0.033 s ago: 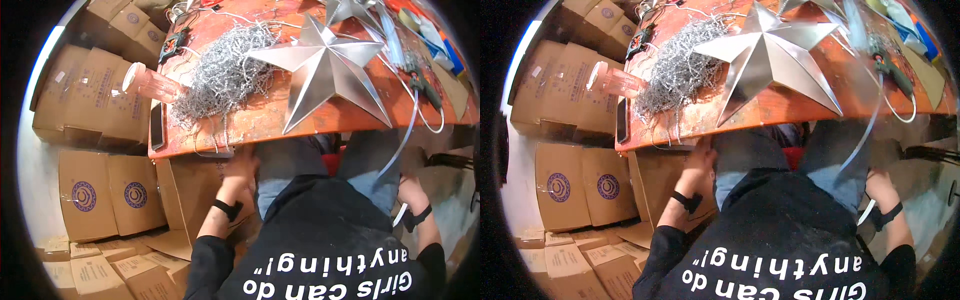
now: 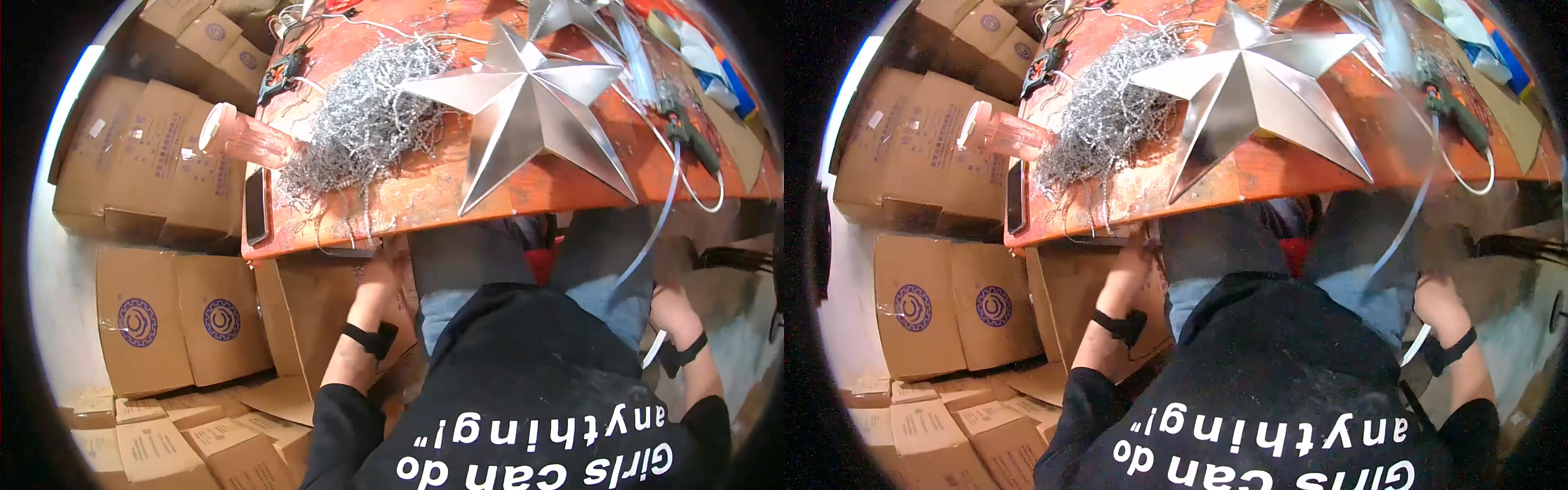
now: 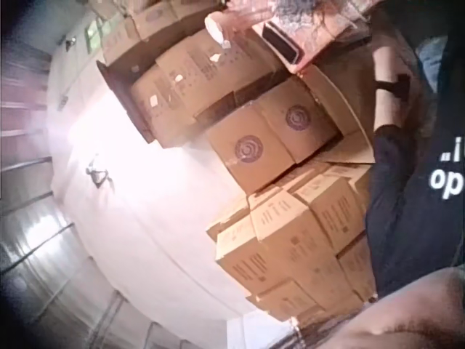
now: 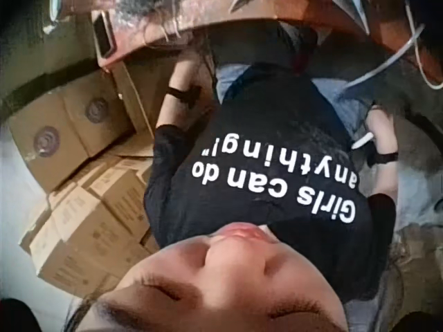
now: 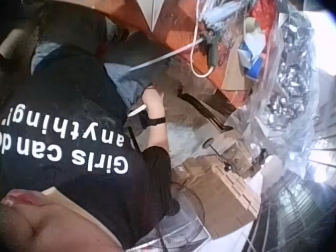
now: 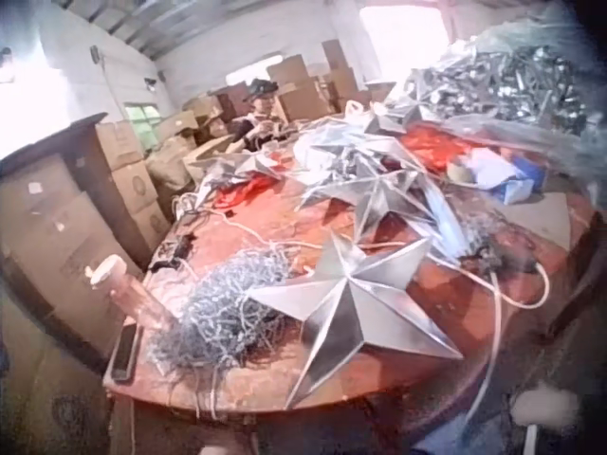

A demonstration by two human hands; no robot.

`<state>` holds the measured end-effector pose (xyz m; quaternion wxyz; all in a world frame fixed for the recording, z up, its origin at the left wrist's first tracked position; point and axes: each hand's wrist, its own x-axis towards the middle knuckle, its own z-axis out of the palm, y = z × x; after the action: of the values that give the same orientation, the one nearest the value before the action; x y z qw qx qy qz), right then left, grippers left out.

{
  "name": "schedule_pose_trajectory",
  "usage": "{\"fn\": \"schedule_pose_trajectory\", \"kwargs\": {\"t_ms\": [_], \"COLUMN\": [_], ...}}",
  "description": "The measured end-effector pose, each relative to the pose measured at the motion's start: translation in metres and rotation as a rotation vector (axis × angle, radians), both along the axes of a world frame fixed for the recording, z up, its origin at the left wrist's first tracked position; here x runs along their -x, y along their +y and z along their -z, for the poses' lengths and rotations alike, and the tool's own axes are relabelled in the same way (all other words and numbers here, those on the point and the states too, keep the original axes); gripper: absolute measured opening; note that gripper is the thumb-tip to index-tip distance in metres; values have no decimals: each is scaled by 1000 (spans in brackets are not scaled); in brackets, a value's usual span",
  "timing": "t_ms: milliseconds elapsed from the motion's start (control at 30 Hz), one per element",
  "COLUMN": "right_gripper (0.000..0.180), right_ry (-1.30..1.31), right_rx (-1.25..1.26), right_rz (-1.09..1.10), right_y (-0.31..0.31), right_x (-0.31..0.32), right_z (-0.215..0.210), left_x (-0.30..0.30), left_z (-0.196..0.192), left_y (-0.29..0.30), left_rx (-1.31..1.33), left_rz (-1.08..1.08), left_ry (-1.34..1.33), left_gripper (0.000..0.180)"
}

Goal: Glue a decorative bead chain to the edges of a large star-shaped decoration using a hot glue gun.

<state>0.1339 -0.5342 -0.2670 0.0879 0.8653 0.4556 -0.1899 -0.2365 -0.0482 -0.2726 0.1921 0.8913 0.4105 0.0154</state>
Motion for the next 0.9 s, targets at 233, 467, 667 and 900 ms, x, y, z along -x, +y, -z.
{"fn": "schedule_pose_trajectory", "kwargs": {"t_ms": [233, 467, 667, 900], "right_gripper": [15, 30, 54, 32], "right_ry": [170, 690, 798, 336], "right_rx": [147, -424, -382, -379], "right_rz": [-361, -462, -781, -407], "right_y": [43, 109, 128, 122], "right_x": [38, 57, 81, 54], "right_z": [-111, -165, -116, -79], "left_x": [-76, -90, -88, -124], "left_z": [-99, -48, -34, -121], "left_y": [-87, 9, 61, -115], "left_rx": [104, -1, -352, 646], "left_rz": [1127, 366, 308, 815], "left_ry": [-186, 209, 442, -193], "left_gripper": [46, 47, 45, 46]}}
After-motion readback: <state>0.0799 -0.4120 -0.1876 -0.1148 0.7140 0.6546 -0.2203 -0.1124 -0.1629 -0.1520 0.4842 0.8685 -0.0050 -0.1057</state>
